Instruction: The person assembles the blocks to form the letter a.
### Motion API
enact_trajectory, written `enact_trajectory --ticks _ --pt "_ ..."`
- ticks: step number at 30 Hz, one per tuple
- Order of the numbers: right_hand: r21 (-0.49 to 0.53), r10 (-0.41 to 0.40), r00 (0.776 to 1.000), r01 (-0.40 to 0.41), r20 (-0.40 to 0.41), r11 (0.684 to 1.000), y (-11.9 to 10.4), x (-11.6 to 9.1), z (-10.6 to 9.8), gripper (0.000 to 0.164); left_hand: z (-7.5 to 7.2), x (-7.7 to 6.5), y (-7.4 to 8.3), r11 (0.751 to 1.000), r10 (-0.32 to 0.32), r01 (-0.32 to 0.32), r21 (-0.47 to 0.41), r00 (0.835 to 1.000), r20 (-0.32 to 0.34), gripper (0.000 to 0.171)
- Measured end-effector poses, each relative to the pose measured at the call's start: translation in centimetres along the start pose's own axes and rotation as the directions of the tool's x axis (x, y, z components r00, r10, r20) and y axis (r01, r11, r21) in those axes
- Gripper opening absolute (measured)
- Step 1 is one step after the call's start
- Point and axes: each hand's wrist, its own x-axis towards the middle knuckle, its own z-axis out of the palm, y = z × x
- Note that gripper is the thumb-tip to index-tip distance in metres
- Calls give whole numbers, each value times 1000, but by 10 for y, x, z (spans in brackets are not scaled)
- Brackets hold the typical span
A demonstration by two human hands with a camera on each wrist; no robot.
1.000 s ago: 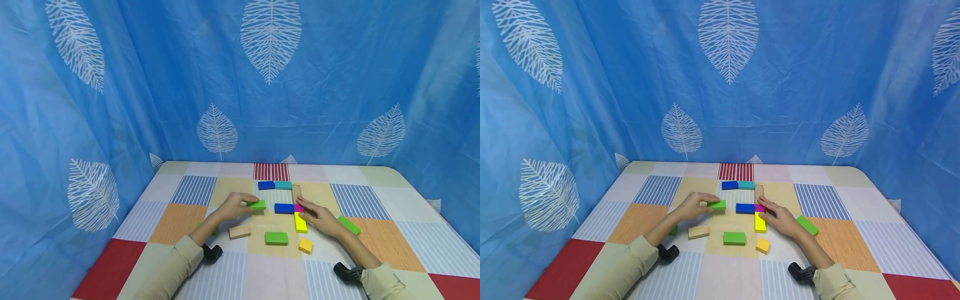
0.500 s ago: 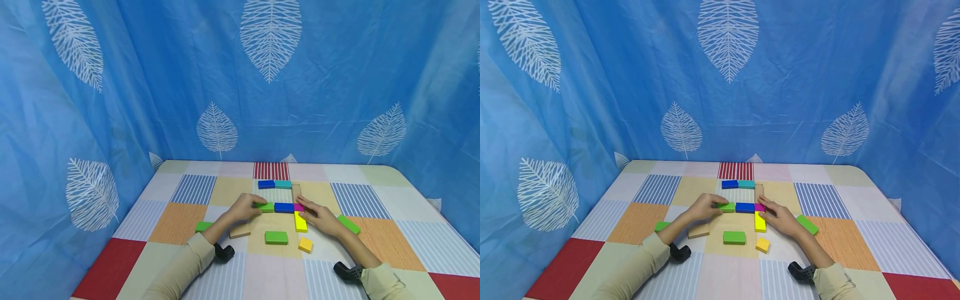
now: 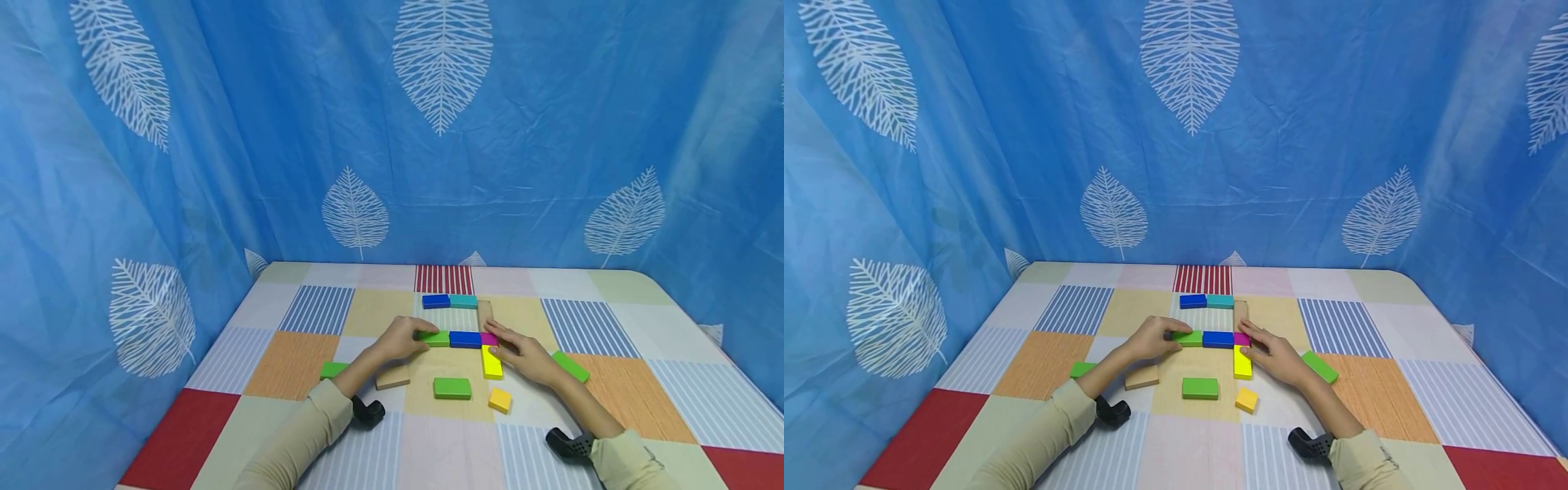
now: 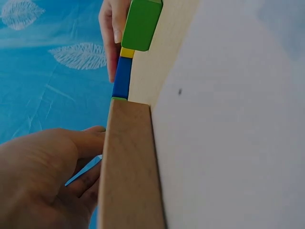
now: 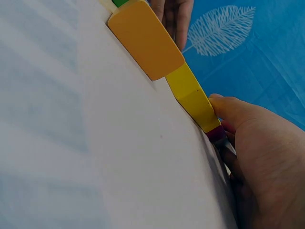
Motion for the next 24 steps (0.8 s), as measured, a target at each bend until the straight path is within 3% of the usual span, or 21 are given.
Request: enact_trajectory --ticks 17,24 --pt "-9 -1 1000 1 0 1000 2 0 0 54 1 1 0 1000 29 -29 -2 1000 8 36" --pt "-1 9 1000 -9 3 1000 3 1 0 55 -4 -1 10 998 59 -59 19 997 -45 38"
